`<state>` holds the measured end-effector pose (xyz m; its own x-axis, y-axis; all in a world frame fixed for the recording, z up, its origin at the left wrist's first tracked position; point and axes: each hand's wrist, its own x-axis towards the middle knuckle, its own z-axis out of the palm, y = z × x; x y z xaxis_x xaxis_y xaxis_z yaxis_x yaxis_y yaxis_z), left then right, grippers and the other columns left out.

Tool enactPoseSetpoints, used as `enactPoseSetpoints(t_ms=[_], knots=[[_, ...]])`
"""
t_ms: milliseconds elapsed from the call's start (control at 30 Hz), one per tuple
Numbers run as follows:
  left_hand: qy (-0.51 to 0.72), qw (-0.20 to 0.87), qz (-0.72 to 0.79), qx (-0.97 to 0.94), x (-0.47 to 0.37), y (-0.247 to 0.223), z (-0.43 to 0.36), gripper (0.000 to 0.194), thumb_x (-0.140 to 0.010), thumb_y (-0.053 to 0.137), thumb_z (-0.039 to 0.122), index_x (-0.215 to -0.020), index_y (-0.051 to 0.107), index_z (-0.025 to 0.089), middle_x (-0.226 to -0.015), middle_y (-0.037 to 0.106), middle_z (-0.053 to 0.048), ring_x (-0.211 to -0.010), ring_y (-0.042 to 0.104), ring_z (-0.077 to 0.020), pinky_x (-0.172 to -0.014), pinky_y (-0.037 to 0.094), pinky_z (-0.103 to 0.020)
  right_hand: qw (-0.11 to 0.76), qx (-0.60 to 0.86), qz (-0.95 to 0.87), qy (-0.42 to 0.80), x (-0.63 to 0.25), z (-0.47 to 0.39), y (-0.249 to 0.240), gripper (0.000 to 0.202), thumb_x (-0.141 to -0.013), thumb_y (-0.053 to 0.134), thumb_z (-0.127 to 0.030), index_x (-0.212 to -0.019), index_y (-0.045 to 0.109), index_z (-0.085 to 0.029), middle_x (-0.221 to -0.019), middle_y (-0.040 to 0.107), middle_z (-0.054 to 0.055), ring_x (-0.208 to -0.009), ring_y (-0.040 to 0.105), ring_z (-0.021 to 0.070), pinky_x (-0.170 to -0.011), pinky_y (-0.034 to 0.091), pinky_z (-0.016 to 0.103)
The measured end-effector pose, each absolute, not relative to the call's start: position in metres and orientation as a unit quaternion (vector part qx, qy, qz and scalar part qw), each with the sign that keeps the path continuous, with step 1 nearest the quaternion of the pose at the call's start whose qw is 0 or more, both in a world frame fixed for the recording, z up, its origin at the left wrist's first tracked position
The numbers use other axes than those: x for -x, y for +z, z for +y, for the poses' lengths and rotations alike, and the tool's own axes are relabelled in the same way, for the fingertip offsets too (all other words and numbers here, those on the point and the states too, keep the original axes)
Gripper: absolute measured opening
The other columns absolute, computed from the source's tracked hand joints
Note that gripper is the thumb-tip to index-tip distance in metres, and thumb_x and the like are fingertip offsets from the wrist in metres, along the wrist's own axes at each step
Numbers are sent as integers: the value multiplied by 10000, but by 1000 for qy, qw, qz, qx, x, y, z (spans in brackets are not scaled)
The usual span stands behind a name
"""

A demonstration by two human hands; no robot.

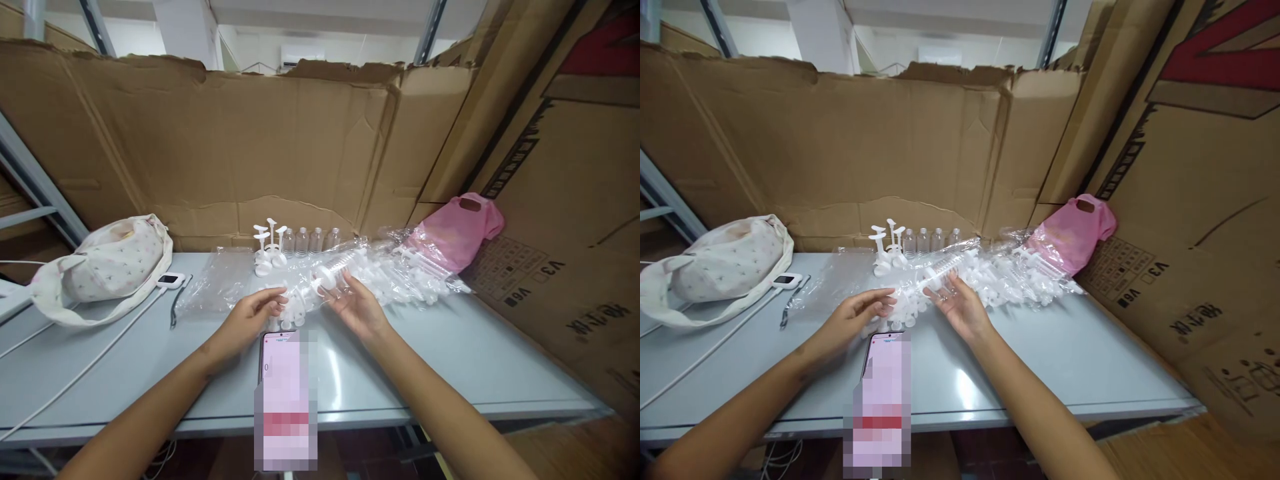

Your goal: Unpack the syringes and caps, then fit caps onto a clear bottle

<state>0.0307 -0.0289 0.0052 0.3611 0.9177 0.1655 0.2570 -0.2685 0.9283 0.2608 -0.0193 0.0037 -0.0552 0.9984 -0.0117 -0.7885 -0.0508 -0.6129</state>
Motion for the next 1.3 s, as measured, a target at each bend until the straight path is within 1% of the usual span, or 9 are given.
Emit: enactPoseSetpoints(t_ms=[167,300,400,533,633,767,867,1167,1300], knots=[[418,667,359,-503,-35,17,-29,380,-801,657,282,-1169,609,199,-1246,604,-107,-1065,613,-207,-982,425,-347,624,199,-283,701,-253,-25,4,126,-693,768,-262,-721,657,-209,-857,701,-2,-1015,630,226,-973,476,450],[392,725,306,-477,-39,21,-33,501,-742,726,319,-1218,580,268,-1324,528,-92,-1082,611,-248,-961,441,-374,591,194,-333,708,-247,-28,2,135,-730,738,-289,-813,685,-196,-1032,693,22,-1094,591,219,-1026,435,449],[383,716,315,-491,-43,18,-31,504,-702,757,327,-1178,609,256,-1271,544,-87,-982,651,-229,-897,477,-355,586,196,-343,707,-245,-28,1,187,-732,735,-264,-898,688,-192,-1050,688,29,-1092,589,214,-1037,431,450],[412,637,370,-536,-44,12,-22,384,-699,750,307,-1051,659,182,-978,655,-65,-712,641,-129,-713,510,-285,590,208,-333,706,-247,-28,-1,195,-732,731,-204,-917,672,-224,-987,694,11,-1010,620,194,-1009,459,462],[426,539,424,-590,-35,16,-15,342,-693,739,326,-975,676,143,-845,671,-56,-680,623,-136,-654,501,-270,598,215,-322,702,-253,-25,-1,275,-752,716,-212,-1012,644,-266,-942,692,-11,-969,646,180,-1001,466,459],[437,411,463,-653,-7,33,-11,348,-705,709,370,-981,684,159,-891,691,-61,-764,641,-167,-732,502,-293,623,228,-321,676,-264,-23,5,461,-770,701,-244,-1194,543,-331,-1124,662,1,-1051,638,219,-982,479,465],[446,306,502,-674,18,46,-13,380,-709,697,404,-1008,682,171,-894,701,-60,-775,639,-178,-730,489,-287,638,243,-325,654,-271,-21,11,466,-791,678,-256,-1221,516,-333,-1221,626,17,-1072,632,230,-958,501,447],[482,122,628,-598,79,37,-14,472,-701,640,478,-1079,667,196,-934,712,-57,-663,607,-166,-591,463,-255,659,251,-316,634,-278,-18,13,407,-799,657,-226,-1183,554,-310,-1049,684,-9,-1060,641,230,-930,525,421],[409,53,666,-621,88,24,-4,421,-746,559,465,-1046,676,193,-920,718,-61,-679,613,-186,-621,452,-265,652,261,-320,636,-276,-20,14,439,-779,678,-226,-1193,553,-295,-1022,692,-2,-1032,654,241,-926,526,427]])
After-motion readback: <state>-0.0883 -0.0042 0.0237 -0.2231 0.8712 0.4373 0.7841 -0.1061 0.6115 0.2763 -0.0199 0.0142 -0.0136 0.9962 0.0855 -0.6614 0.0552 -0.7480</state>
